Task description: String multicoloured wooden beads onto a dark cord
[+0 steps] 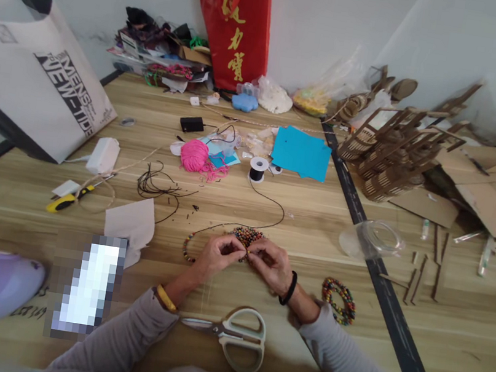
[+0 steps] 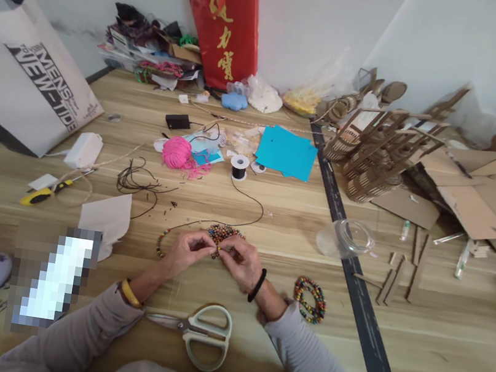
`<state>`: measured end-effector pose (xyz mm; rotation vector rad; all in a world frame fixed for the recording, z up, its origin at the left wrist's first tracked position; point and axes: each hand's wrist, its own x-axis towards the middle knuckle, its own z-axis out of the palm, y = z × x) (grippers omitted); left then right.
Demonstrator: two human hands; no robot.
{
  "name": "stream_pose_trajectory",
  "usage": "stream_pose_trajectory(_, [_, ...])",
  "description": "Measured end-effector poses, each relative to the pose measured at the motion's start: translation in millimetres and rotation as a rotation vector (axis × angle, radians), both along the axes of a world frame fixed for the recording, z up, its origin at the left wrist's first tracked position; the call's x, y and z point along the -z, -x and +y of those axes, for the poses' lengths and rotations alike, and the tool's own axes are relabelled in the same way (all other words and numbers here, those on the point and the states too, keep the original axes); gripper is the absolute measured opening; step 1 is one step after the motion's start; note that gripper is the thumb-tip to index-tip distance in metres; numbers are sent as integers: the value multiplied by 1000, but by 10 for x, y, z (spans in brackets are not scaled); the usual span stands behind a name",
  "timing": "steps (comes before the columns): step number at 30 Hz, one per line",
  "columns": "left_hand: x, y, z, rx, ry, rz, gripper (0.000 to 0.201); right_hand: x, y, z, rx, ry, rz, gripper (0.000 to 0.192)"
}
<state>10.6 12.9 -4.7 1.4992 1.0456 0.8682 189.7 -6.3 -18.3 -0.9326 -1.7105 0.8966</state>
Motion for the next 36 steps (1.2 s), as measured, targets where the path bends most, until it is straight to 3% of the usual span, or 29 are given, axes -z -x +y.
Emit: stream_pose_trajectory(36, [11,13,-11,27,143,-132,26,19,-14,0,2,-17,-7,15])
